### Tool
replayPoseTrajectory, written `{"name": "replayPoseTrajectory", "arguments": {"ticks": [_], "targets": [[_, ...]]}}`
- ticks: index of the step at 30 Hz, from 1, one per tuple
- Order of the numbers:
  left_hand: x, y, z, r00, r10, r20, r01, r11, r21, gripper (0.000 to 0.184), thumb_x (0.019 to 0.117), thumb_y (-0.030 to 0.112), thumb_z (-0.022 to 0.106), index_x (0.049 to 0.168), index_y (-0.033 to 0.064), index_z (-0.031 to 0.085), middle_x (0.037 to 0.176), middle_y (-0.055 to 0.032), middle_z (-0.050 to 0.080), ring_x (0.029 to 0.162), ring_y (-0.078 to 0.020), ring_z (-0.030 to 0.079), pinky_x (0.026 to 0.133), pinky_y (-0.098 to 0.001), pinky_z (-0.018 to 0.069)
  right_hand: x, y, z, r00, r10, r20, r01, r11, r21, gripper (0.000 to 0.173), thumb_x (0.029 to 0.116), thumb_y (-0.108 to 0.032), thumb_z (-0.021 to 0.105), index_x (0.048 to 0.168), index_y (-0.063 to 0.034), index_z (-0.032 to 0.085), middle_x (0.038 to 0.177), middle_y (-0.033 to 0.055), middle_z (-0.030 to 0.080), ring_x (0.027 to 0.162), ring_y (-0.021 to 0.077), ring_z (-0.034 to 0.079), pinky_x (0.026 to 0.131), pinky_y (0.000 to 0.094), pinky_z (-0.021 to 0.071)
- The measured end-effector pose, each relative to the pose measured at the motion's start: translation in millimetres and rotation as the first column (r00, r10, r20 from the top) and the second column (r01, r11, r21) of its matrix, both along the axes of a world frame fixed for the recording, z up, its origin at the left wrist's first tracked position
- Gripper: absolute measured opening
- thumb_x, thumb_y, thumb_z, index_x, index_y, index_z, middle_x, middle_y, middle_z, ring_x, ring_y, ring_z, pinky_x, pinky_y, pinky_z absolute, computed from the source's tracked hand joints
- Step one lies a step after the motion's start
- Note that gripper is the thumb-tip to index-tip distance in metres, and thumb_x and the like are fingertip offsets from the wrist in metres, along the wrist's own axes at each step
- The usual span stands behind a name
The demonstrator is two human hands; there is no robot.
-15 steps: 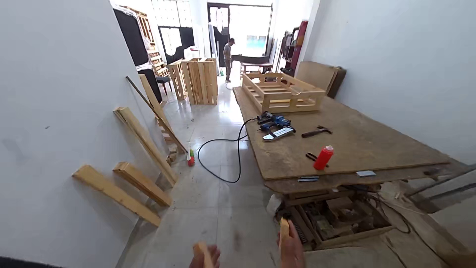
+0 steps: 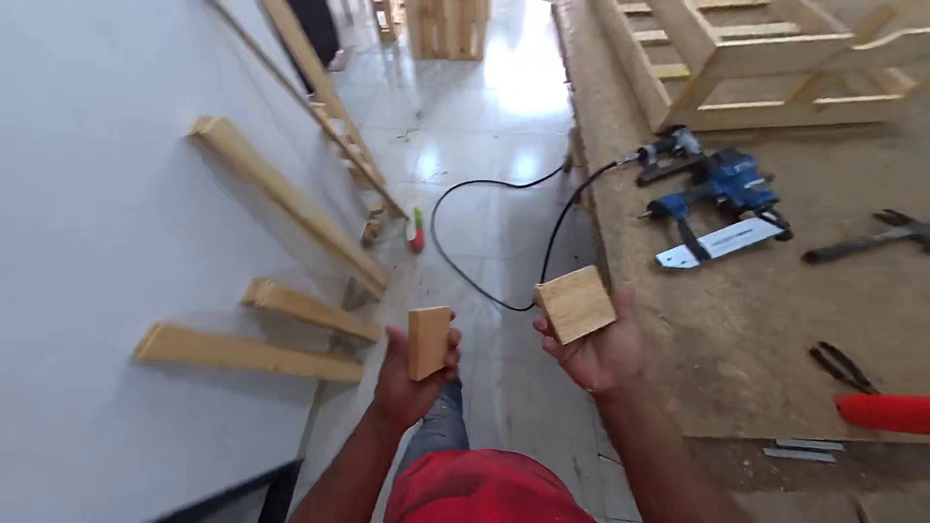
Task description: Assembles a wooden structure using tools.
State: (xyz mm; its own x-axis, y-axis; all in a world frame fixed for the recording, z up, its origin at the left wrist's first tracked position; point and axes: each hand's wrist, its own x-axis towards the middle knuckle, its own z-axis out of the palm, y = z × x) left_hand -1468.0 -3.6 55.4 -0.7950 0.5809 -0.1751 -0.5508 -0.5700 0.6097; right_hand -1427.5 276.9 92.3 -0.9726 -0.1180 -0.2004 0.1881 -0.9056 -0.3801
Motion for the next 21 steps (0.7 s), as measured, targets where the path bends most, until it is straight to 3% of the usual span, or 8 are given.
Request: {"name": "replayPoseTrajectory", "arguments": {"ticks": [2,4,7,9,11,13,18,21], "targets": [[-70,2,-19,1.0,0.025,-0.001,-0.025,0.991,-0.134,0.08,0.0934,0.078,0.044,0.142,0.0154,0.056,0.104,-0.0068,0.069,0.082,-0.0145,0.066,0.072,-0.0304,0.0579,-65,10,-15,0.998,-0.004,-0.061,0.002,0.999,-0.043,0.089,0.084,-0.089,0.042,0.133,-0.0163,0.062,0.128,0.022,0.065,0.096,0.0327,0.072,0.07,0.0415,0.0625],[-145,12,-24,0.996,0.079,-0.048,-0.091,0.928,-0.362,0.042,0.1096,0.032,0.039,0.142,0.0067,0.049,0.107,-0.0115,0.067,0.089,-0.0186,0.068,0.078,-0.035,0.0595,-127,21,-23,0.993,-0.05,-0.109,0.042,0.996,-0.074,0.084,0.0875,-0.08,0.051,0.137,-0.0126,0.059,0.132,0.0249,0.062,0.104,0.0366,0.07,0.079,0.0463,0.0618],[-251,45,-7,0.981,0.133,-0.143,-0.194,0.756,-0.625,0.039,0.0928,0.002,0.069,0.13,-0.0021,0.058,0.114,-0.0176,0.071,0.102,-0.0276,0.072,0.091,-0.0466,0.0616,-208,39,-17,0.965,-0.203,-0.164,0.256,0.865,0.432,0.057,0.0969,-0.053,0.058,0.136,-0.0108,0.058,0.13,0.0167,0.066,0.109,0.0269,0.068,0.088,0.0427,0.0593],[-317,65,11,0.981,0.088,-0.174,-0.18,0.755,-0.631,0.037,0.0904,0.003,0.073,0.126,-0.0002,0.061,0.112,-0.0165,0.072,0.102,-0.0272,0.072,0.091,-0.0467,0.0613,-256,51,-13,0.946,-0.195,-0.259,0.308,0.283,0.908,0.056,0.089,-0.049,0.071,0.134,-0.016,0.064,0.141,0.0031,0.059,0.124,0.0178,0.059,0.094,0.0408,0.0573],[-389,92,28,0.986,0.023,-0.164,-0.11,0.831,-0.545,0.035,0.0901,-0.002,0.07,0.125,-0.0003,0.062,0.112,-0.018,0.071,0.101,-0.0274,0.071,0.091,-0.0459,0.0607,-309,65,-10,0.931,-0.129,-0.341,0.292,-0.299,0.909,0.058,0.0746,-0.039,0.077,0.129,-0.0243,0.064,0.148,0.0104,0.046,0.133,0.0286,0.049,0.098,0.0515,0.0535],[-458,120,37,0.993,-0.029,-0.114,-0.03,0.874,-0.485,0.031,0.0926,-0.005,0.064,0.124,-0.0007,0.062,0.111,-0.0181,0.071,0.099,-0.0264,0.071,0.09,-0.0449,0.0605,-365,81,-15,0.892,-0.052,-0.449,0.338,-0.582,0.74,0.061,0.0684,-0.027,0.082,0.126,-0.0233,0.062,0.146,0.0208,0.047,0.134,0.042,0.047,0.101,0.0609,0.0477],[-619,194,7,0.992,-0.089,-0.093,0.03,0.864,-0.502,0.033,0.0939,-0.002,0.061,0.126,0.0016,0.06,0.112,-0.0162,0.071,0.096,-0.0242,0.072,0.084,-0.0427,0.0625,-516,155,-43,0.839,-0.022,-0.544,0.372,-0.706,0.602,0.06,0.0783,-0.025,0.086,0.133,-0.023,0.06,0.145,0.0183,0.05,0.137,0.0385,0.047,0.109,0.0557,0.0464],[-717,244,-7,0.988,-0.124,-0.09,0.049,0.814,-0.579,0.042,0.0914,0.004,0.063,0.131,-0.0048,0.054,0.112,-0.0204,0.07,0.096,-0.0282,0.072,0.082,-0.0449,0.0632,-619,216,-72,0.896,-0.206,-0.394,0.152,-0.69,0.708,0.062,0.0788,-0.03,0.084,0.135,-0.0173,0.062,0.147,0.0195,0.051,0.137,0.0393,0.048,0.108,0.0566,0.0472]]}}
